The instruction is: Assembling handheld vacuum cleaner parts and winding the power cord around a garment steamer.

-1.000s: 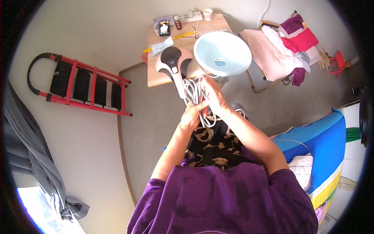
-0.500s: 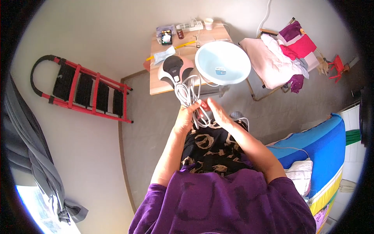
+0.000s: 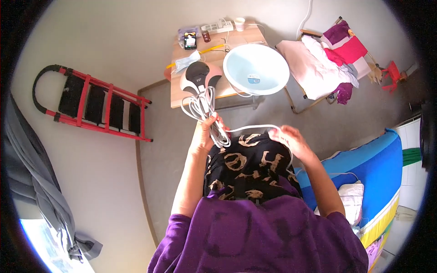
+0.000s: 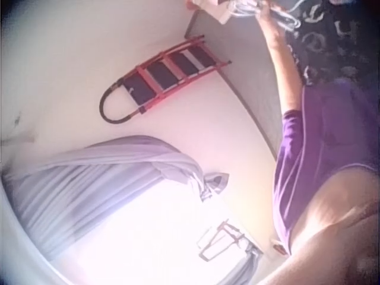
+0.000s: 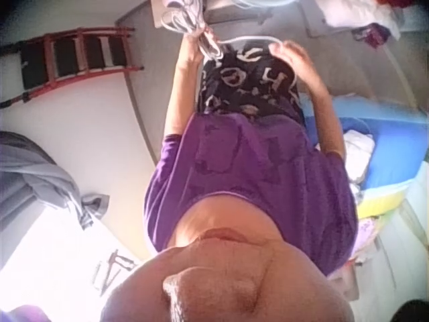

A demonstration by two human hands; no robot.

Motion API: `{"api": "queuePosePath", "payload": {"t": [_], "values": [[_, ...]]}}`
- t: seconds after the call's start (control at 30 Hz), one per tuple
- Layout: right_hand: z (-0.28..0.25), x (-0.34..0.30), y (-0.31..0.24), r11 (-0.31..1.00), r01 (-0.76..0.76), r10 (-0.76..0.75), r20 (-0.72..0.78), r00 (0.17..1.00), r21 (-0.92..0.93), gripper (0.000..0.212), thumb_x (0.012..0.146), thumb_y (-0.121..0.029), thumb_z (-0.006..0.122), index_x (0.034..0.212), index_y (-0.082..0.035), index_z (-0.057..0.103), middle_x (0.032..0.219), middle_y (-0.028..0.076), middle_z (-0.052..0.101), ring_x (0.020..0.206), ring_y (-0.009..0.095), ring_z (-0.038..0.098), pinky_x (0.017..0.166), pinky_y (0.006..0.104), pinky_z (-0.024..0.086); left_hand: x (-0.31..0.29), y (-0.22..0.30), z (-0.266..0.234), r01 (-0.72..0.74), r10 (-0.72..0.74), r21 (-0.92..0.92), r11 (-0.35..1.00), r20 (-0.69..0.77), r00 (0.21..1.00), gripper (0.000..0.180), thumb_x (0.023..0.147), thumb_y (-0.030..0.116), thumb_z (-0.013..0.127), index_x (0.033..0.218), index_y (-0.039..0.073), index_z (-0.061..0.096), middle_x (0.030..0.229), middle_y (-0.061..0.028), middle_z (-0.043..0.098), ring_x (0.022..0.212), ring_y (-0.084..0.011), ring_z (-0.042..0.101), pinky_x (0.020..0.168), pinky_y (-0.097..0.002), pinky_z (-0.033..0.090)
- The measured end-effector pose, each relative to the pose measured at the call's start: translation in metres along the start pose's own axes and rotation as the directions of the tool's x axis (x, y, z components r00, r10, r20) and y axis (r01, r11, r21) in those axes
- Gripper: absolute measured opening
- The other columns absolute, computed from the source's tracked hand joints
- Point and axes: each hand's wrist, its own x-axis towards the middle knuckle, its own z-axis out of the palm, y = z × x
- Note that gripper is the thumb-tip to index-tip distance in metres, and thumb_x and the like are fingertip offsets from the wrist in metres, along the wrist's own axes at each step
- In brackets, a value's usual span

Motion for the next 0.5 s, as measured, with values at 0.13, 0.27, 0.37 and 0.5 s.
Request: {"api": "queuePosePath", "payload": {"t": [0.13,0.27,0.37,0.5], "values": [[0.056,0.033,-0.034,0.999,-0.016,0.016,-0.004,1.0,0.033,0.025,0.093,-0.023,0.056,0.105,-0.002,0.06,0.104,0.006,0.063,0.104,0.015,0.057,0.097,0.0305,0.042,0.003,-0.008,0.012,0.063,-0.051,0.236,0.97,-0.059,0.997,0.016,0.085,0.018,0.063,0.081,0.006,0.054,0.067,-0.0054,0.057,0.056,-0.016,0.057,0.053,-0.0286,0.049],[0.076,0.07,-0.033,0.951,0.178,-0.179,0.02,0.984,-0.251,0.032,0.093,-0.026,0.054,0.115,-0.002,0.055,0.109,0.006,0.058,0.101,0.014,0.055,0.093,0.0261,0.042,0.013,-0.021,0.017,0.028,0.004,0.284,0.958,-0.111,0.994,0.011,0.083,0.013,0.065,0.081,0.007,0.056,0.068,-0.0024,0.058,0.054,-0.0101,0.055,0.049,-0.0236,0.047],[0.086,0.093,-0.027,0.802,0.485,-0.474,0.123,0.872,-0.348,0.023,0.092,-0.023,0.056,0.101,-0.001,0.058,0.099,0.008,0.061,0.082,0.014,0.06,0.076,0.0255,0.049,0.012,-0.02,0.018,0.061,-0.026,0.281,0.958,-0.126,0.992,0.012,0.079,0.01,0.069,0.086,0.006,0.06,0.074,-0.002,0.061,0.058,-0.0083,0.054,0.051,-0.0217,0.046],[0.096,0.095,-0.054,0.527,0.354,-0.369,0.168,0.914,-0.772,0.018,0.085,-0.018,0.064,0.079,-0.002,0.058,0.07,0.009,0.06,0.056,0.015,0.057,0.053,0.0293,0.046,0.009,-0.02,0.01,0.049,-0.011,0.264,0.963,-0.142,0.99,0.023,0.075,0.011,0.072,0.096,0.004,0.064,0.085,-0.0007,0.062,0.072,-0.0096,0.056,0.06,-0.0231,0.045]]}}
